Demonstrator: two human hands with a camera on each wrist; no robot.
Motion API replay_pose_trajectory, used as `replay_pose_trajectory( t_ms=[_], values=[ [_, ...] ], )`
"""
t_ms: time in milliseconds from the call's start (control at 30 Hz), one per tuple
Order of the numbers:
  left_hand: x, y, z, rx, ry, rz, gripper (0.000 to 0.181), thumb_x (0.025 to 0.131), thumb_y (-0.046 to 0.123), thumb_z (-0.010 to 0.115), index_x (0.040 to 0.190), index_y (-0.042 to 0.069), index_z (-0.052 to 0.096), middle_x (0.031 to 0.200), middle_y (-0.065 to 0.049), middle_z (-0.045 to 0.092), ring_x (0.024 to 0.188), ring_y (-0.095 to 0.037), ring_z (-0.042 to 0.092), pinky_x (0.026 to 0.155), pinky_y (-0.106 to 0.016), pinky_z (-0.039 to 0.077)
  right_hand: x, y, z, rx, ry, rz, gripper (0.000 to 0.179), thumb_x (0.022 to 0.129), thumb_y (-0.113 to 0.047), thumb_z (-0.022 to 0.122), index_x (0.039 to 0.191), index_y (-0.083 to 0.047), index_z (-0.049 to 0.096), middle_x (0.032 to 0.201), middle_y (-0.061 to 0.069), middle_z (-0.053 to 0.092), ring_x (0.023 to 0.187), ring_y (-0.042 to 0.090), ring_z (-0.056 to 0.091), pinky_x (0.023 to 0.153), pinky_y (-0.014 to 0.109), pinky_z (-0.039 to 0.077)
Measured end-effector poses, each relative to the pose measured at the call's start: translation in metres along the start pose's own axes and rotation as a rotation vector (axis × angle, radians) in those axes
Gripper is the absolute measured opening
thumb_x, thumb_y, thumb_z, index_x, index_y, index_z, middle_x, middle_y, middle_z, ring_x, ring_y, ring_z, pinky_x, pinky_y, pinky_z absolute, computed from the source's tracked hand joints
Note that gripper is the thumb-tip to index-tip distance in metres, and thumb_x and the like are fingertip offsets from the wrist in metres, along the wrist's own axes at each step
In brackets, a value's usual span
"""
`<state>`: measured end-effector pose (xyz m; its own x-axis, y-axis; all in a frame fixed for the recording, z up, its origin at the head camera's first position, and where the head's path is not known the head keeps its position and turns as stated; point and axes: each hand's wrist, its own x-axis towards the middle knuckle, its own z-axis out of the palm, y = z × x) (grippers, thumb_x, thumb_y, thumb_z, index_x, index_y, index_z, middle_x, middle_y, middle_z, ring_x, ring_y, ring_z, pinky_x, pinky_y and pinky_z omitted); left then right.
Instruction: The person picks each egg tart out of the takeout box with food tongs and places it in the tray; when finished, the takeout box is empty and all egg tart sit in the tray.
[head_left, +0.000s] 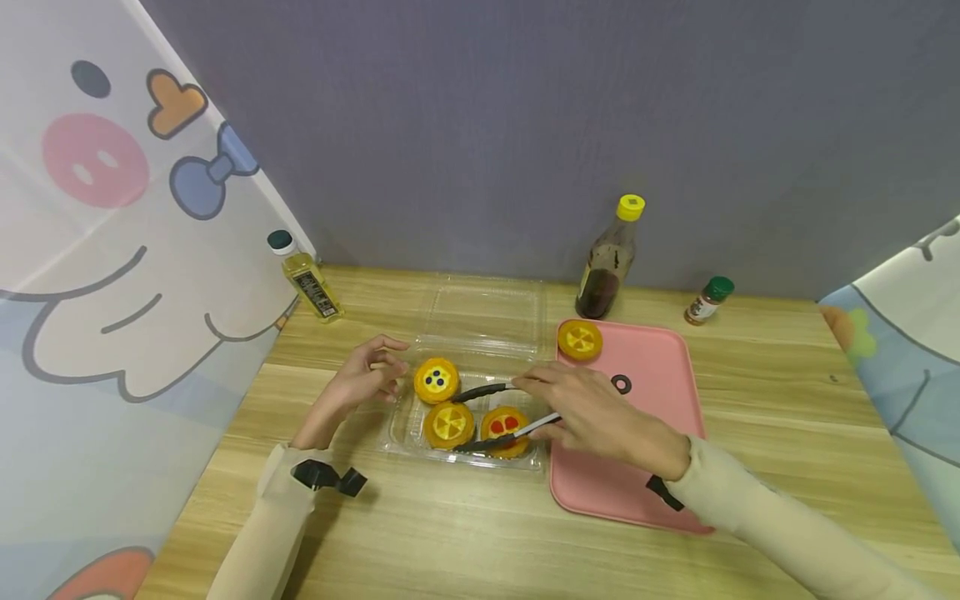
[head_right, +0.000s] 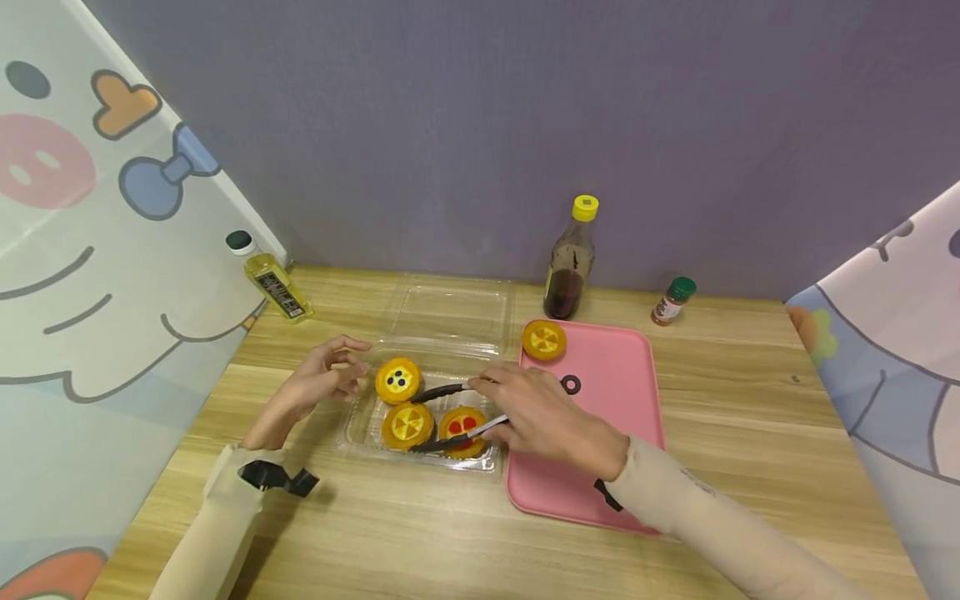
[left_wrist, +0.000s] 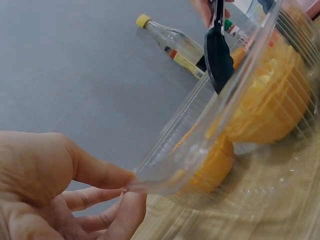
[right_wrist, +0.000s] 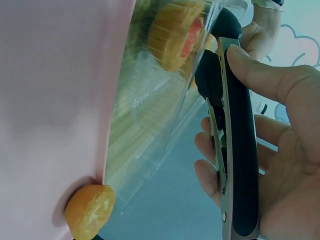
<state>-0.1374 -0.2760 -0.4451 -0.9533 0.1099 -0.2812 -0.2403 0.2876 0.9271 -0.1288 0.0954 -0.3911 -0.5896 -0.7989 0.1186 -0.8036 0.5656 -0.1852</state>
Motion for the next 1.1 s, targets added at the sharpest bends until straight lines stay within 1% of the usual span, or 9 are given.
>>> replay_pose_trajectory(
  t_ms=[100,267,367,433,600,667,700,767,1100],
  values=[
    [0.0,0.0,0.0,-0.003,0.001,-0.004,0.044,0.1,0.002,0.063,0.142,0.002,0.051,0.107,-0.016,0.063,0.065,-0.016,0.061,0.057,-0.027,0.06,-0.002,0.001,-0.003,-0.002,-0.002,0.003,0.073,0.079,-0.04,0.091,0.141,-0.013,0.065,0.139,0.006,0.067,0.124,0.024,0.066,0.083,0.043,0.065],
    [0.001,0.002,-0.002,0.0,0.002,0.003,0.044,0.1,-0.001,0.061,0.143,0.001,0.05,0.107,-0.016,0.063,0.065,-0.016,0.061,0.058,-0.027,0.06,-0.003,0.002,-0.007,-0.028,0.001,-0.01,0.077,0.077,-0.041,0.093,0.142,-0.012,0.064,0.137,0.006,0.066,0.111,0.019,0.067,0.073,0.036,0.063],
    [0.0,0.003,-0.002,-0.001,0.0,0.009,0.045,0.1,-0.001,0.061,0.143,0.0,0.05,0.106,-0.016,0.063,0.065,-0.016,0.061,0.058,-0.028,0.06,-0.001,0.003,-0.007,-0.034,-0.002,-0.02,0.079,0.077,-0.041,0.093,0.143,-0.011,0.063,0.135,0.006,0.066,0.108,0.018,0.067,0.071,0.035,0.061],
    [-0.001,0.003,-0.001,-0.003,-0.001,0.01,0.045,0.1,-0.001,0.062,0.143,-0.001,0.05,0.106,-0.017,0.063,0.065,-0.015,0.06,0.058,-0.028,0.06,0.0,0.004,-0.006,-0.034,-0.004,-0.025,0.079,0.077,-0.041,0.093,0.144,-0.011,0.062,0.134,0.006,0.066,0.11,0.02,0.067,0.075,0.037,0.063],
    [-0.001,0.002,-0.001,0.005,-0.003,0.012,0.045,0.099,-0.001,0.062,0.143,-0.002,0.05,0.107,-0.02,0.063,0.066,-0.016,0.06,0.058,-0.027,0.06,0.004,0.006,-0.005,-0.026,-0.028,-0.032,0.079,0.078,-0.041,0.092,0.145,-0.012,0.061,0.136,0.006,0.066,0.121,0.027,0.066,0.093,0.045,0.063],
    [-0.001,0.002,0.0,0.007,0.0,0.013,0.044,0.1,-0.001,0.061,0.142,-0.001,0.05,0.108,-0.02,0.063,0.066,-0.016,0.06,0.058,-0.027,0.06,0.006,0.007,-0.004,-0.026,-0.042,-0.043,0.078,0.079,-0.042,0.091,0.145,-0.011,0.061,0.137,0.007,0.066,0.121,0.028,0.066,0.096,0.046,0.061],
    [-0.001,0.002,0.0,0.006,0.005,0.012,0.044,0.099,-0.001,0.061,0.142,0.0,0.051,0.108,-0.021,0.063,0.065,-0.016,0.06,0.057,-0.027,0.06,0.007,0.008,-0.004,-0.023,-0.047,-0.047,0.078,0.08,-0.042,0.09,0.145,-0.011,0.061,0.137,0.007,0.066,0.121,0.029,0.066,0.093,0.046,0.062],
    [0.0,0.002,0.0,0.005,0.008,0.016,0.044,0.099,-0.001,0.061,0.142,0.0,0.051,0.109,-0.021,0.063,0.065,-0.016,0.059,0.057,-0.027,0.059,0.011,0.011,-0.004,-0.014,-0.059,-0.058,0.077,0.081,-0.042,0.089,0.145,-0.011,0.06,0.137,0.008,0.066,0.121,0.029,0.066,0.094,0.047,0.061],
    [0.0,0.001,0.0,0.019,-0.002,0.027,0.045,0.101,0.003,0.063,0.143,-0.002,0.049,0.108,-0.021,0.064,0.066,-0.016,0.06,0.057,-0.027,0.06,0.029,0.025,-0.003,0.06,-0.129,-0.129,0.077,0.084,-0.037,0.088,0.149,-0.01,0.057,0.146,0.008,0.062,0.135,0.032,0.06,0.109,0.057,0.053]
  ],
)
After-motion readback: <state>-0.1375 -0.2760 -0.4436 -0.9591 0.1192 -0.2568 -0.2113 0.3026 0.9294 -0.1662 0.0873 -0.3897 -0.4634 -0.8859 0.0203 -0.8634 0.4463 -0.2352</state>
